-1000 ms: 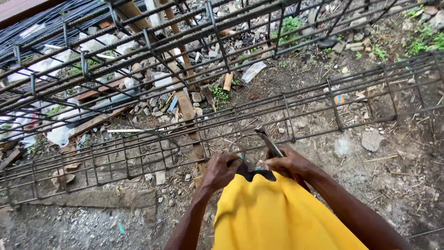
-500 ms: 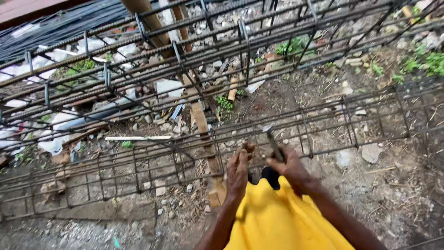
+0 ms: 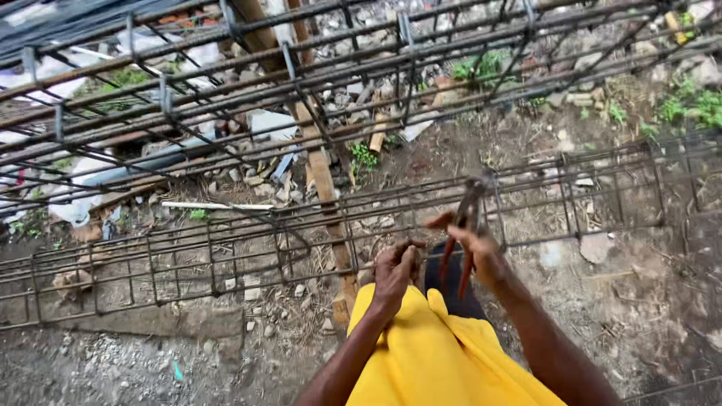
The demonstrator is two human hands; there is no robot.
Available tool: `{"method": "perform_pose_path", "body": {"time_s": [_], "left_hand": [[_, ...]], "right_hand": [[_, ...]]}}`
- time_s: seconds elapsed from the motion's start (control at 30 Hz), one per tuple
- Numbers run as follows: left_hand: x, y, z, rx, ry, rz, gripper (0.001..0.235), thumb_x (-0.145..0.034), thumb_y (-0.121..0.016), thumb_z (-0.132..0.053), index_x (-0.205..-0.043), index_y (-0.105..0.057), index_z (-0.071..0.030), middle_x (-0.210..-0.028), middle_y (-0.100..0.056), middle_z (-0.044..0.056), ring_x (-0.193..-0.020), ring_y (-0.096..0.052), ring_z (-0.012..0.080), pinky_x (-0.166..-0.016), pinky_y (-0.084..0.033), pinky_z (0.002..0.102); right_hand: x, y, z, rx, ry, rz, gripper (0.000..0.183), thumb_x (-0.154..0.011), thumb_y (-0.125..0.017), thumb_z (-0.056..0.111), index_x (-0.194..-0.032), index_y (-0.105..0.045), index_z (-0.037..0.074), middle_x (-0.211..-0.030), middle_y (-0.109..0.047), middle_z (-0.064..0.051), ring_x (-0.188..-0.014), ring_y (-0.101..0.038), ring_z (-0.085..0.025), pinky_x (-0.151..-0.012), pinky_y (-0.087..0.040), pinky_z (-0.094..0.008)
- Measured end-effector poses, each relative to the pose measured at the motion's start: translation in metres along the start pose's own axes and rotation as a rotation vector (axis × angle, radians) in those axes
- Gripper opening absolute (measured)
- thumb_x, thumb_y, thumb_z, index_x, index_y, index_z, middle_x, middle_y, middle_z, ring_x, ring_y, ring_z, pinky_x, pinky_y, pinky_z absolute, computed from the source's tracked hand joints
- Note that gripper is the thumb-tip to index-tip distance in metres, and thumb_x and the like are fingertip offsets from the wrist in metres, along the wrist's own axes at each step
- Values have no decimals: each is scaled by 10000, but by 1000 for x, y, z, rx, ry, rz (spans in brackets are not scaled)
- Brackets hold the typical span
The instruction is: The person is working on a construction site, using a hammer to secure wire ties around a grid of steel rebar. The camera is mounted on the person's head, providing a first-person view of the repetitive task of hammering the ties to fasten the rebar mesh.
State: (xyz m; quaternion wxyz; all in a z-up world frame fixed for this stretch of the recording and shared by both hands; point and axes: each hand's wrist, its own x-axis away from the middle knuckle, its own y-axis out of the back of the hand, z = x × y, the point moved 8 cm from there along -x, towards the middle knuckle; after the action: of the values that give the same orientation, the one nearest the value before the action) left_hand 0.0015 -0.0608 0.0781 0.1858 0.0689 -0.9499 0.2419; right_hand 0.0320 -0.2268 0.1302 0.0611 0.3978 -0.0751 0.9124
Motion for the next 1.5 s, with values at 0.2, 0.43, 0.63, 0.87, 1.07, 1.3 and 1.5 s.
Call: {"method": "perform_pose_path", "body": {"time_s": [0.2,0.43,0.63,0.87,1.07,1.3,1.5], "left_hand": [[-1,-28,-48,15,-157,53,248,-1052,-481,-70,-1174,-671,32,-542,-507,57,-410,-453,95,-418,-404,244],[23,-63,-96,-239,-244,130,193,-1063,-471,-158,-1069,-635,-55,-675,-580,34,-500,-545,116,-445,-497,260],[29,-74,-86,-264,-183,278,202,-1080,-433,-161,-1009,-585,-49,-707,-527,43,-558,-537,146,-511,-541,282],[30,-79,-97,-199,-194,329,343,-1086,-409,-208,-1371,-545,-74,-759,-542,34,-623,-528,127,-574,-494,274],[25,-56,-86,-235,-172,252,204,-1052,-493,-131,-972,-651,-30,-736,-586,50,-647,-592,152,-614,-604,299],[13,-32,-107,-93,-227,50,203,-1012,-545,-132,-1049,-730,-60,-998,-737,87,-952,-685,198,-858,-565,300],[15,-26,-111,-3,-137,7,216,-1024,-544,-135,-1023,-730,-25,-754,-655,46,-705,-604,151,-620,-469,257]], "right_hand": [[46,-5,129,198,599,17,298,-1044,-565,244,-1076,-672,-32,-881,-715,-203,-749,-715,-344,-464,-615,-369],[41,-31,82,764,714,231,101,-982,-608,187,-997,-667,107,-629,-505,30,-521,-395,-96,-447,-358,-268],[41,-40,82,671,762,187,246,-940,-646,147,-1178,-708,127,-868,-757,-43,-588,-646,-85,-486,-596,-210],[55,-54,89,623,793,376,205,-914,-649,86,-1084,-760,116,-1023,-790,-46,-806,-736,-129,-695,-643,-238],[62,-56,90,714,802,252,257,-961,-591,205,-777,-728,91,-1107,-807,-33,-414,-307,-56,-355,-298,-225],[40,-42,35,864,807,326,225,-858,-569,-37,-924,-712,124,-769,-635,-20,-652,-524,-152,-568,-423,-312],[42,-57,2,788,636,431,111,-918,-642,96,-944,-722,167,-812,-651,4,-689,-576,-130,-625,-454,-278]]}}
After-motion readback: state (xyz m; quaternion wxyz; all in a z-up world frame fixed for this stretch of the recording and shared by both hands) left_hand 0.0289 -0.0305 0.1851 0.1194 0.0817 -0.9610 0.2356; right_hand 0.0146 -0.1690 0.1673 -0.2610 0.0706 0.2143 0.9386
